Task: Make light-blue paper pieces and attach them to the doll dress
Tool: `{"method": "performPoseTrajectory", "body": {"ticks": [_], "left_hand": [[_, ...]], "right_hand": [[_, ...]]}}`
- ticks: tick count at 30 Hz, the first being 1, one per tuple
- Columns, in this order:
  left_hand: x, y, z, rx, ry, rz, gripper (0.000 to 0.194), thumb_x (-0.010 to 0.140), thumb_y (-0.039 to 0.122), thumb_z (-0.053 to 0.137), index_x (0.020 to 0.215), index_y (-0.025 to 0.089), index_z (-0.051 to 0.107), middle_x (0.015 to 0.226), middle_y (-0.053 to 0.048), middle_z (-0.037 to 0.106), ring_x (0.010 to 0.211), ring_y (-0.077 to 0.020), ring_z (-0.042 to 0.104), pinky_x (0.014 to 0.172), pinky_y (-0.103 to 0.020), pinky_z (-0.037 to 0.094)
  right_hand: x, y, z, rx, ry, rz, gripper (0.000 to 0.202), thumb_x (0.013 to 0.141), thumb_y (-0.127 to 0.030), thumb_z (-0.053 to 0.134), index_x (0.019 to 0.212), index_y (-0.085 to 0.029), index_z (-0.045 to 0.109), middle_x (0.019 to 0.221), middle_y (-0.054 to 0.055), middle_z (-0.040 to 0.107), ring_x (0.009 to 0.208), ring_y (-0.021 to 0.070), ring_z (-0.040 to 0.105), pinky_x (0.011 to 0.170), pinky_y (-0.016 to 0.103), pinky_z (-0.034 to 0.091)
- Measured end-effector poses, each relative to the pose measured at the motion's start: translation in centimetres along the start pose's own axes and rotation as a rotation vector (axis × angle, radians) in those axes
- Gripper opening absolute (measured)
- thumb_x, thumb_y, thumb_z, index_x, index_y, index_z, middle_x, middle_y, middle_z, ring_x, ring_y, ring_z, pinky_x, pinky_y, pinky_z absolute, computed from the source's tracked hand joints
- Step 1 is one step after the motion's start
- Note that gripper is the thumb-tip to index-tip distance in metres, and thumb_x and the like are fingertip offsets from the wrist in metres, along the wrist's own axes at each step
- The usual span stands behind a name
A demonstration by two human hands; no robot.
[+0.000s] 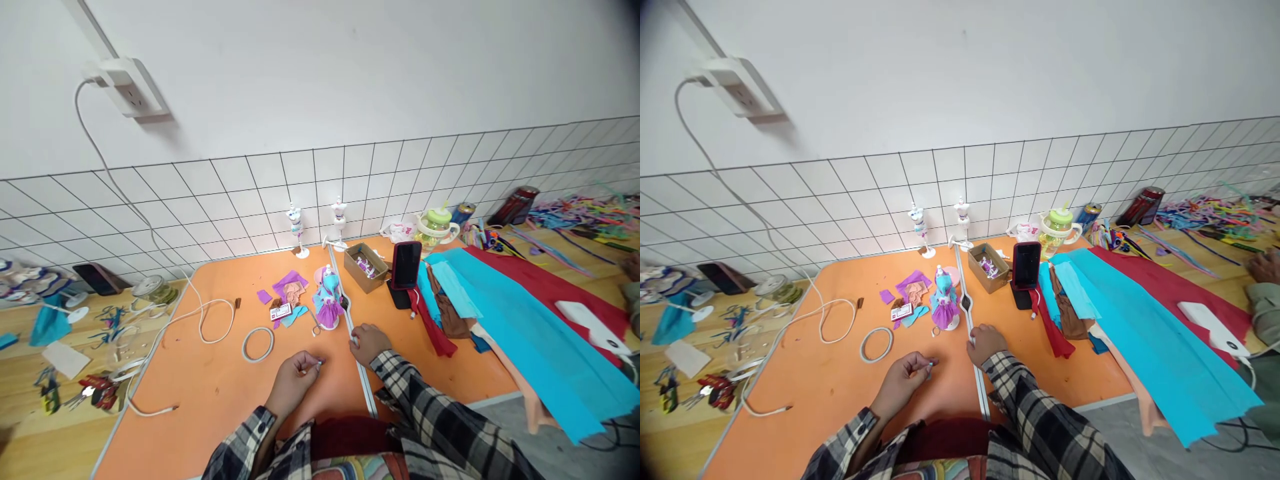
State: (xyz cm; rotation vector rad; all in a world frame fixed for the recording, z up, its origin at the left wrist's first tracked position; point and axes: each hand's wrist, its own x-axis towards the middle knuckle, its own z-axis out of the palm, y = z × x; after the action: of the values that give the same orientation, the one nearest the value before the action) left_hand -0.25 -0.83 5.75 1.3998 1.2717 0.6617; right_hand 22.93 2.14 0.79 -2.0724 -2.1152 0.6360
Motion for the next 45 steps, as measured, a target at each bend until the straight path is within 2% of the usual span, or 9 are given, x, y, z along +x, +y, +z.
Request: {"method": "performPoseTrajectory", "body": {"ticks": [9,14,19,21,24,28,32,38,45], "left_hand": [[-0.1,1.7,-0.2,-0.002,0.017,-0.003,0.019,0.076,0.035,0.059,0.074,0.017,0.058,0.069,-0.002,0.068,0.062,-0.0151,0.059,0.061,-0.025,0.043],[0.6,3.4,-0.8,-0.134,0.008,0.064,0.018,0.073,0.032,0.063,0.069,0.019,0.052,0.076,-0.004,0.069,0.09,-0.021,0.064,0.076,-0.029,0.046],[1.6,5.5,-1.1,-0.144,-0.065,0.063,0.017,0.079,0.033,0.059,0.074,0.019,0.05,0.066,-0.001,0.068,0.064,-0.0151,0.062,0.064,-0.026,0.044],[1.7,6.5,-1.1,-0.128,-0.079,0.074,0.015,0.08,0.032,0.058,0.076,0.019,0.051,0.064,0.0,0.068,0.058,-0.0133,0.059,0.061,-0.025,0.043],[1.7,8.1,-1.0,-0.127,-0.084,0.106,0.012,0.08,0.028,0.058,0.077,0.018,0.051,0.062,0.0,0.066,0.06,-0.0132,0.059,0.062,-0.024,0.043],[1.7,10.4,-1.2,-0.134,-0.112,0.148,0.011,0.082,0.027,0.057,0.08,0.017,0.054,0.063,0.0,0.065,0.061,-0.0135,0.061,0.064,-0.025,0.046],[1.6,12.8,-1.6,-0.154,-0.099,0.18,0.013,0.082,0.029,0.059,0.083,0.016,0.058,0.066,0.001,0.063,0.063,-0.0132,0.062,0.065,-0.025,0.048],[1.4,14.6,-2.0,-0.036,0.028,0.23,0.015,0.079,0.031,0.064,0.083,0.016,0.065,0.063,0.002,0.062,0.054,-0.0104,0.054,0.053,-0.021,0.042],[0.9,14.7,-2.9,0.128,0.104,0.319,0.016,0.079,0.03,0.065,0.087,0.019,0.073,0.064,-0.001,0.069,0.057,-0.0135,0.059,0.054,-0.023,0.046]], "right_hand": [[0.8,-1.4,0.7,0.195,-0.004,0.01,0.012,0.078,-0.01,0.053,0.082,-0.011,0.064,0.096,0.018,0.063,0.104,0.0271,0.053,0.091,0.036,0.035],[-0.6,-2.4,-0.3,0.557,0.025,-0.006,0.012,0.082,-0.023,0.048,0.085,-0.016,0.057,0.096,0.012,0.065,0.094,0.0233,0.06,0.084,0.036,0.043],[-2.7,-4.3,-3.9,0.945,-0.049,-0.105,0.023,0.084,-0.038,0.04,0.083,-0.018,0.052,0.079,0.009,0.07,0.077,0.0192,0.066,0.075,0.033,0.05],[-3.6,-4.8,-6.2,1.402,-0.194,-0.079,0.025,0.078,-0.041,0.051,0.08,-0.016,0.056,0.081,0.011,0.07,0.075,0.0198,0.066,0.077,0.035,0.049],[-4.6,-5.6,-9.5,1.659,-0.29,-0.093,0.031,0.074,-0.046,0.06,0.078,-0.015,0.061,0.084,0.012,0.071,0.073,0.0182,0.066,0.079,0.035,0.049],[-4.9,-7.2,-12.4,1.578,-0.176,-0.048,0.03,0.064,-0.038,0.078,0.078,-0.018,0.061,0.073,0.002,0.068,0.071,0.0153,0.065,0.072,0.03,0.052],[-4.9,-9.1,-14.2,1.433,-0.113,-0.132,0.029,0.068,-0.04,0.075,0.081,-0.017,0.061,0.074,0.004,0.07,0.071,0.0156,0.066,0.065,0.028,0.052],[-4.9,-10.3,-16.2,1.382,-0.067,-0.229,0.041,0.068,-0.027,0.075,0.094,-0.023,0.043,0.06,-0.004,0.068,0.058,0.0116,0.061,0.061,0.024,0.048],[-4.7,-10.3,-17.3,1.192,-0.211,-0.099,0.038,0.065,-0.034,0.075,0.091,-0.02,0.051,0.073,0.002,0.071,0.068,0.0168,0.063,0.051,0.025,0.053]]}}
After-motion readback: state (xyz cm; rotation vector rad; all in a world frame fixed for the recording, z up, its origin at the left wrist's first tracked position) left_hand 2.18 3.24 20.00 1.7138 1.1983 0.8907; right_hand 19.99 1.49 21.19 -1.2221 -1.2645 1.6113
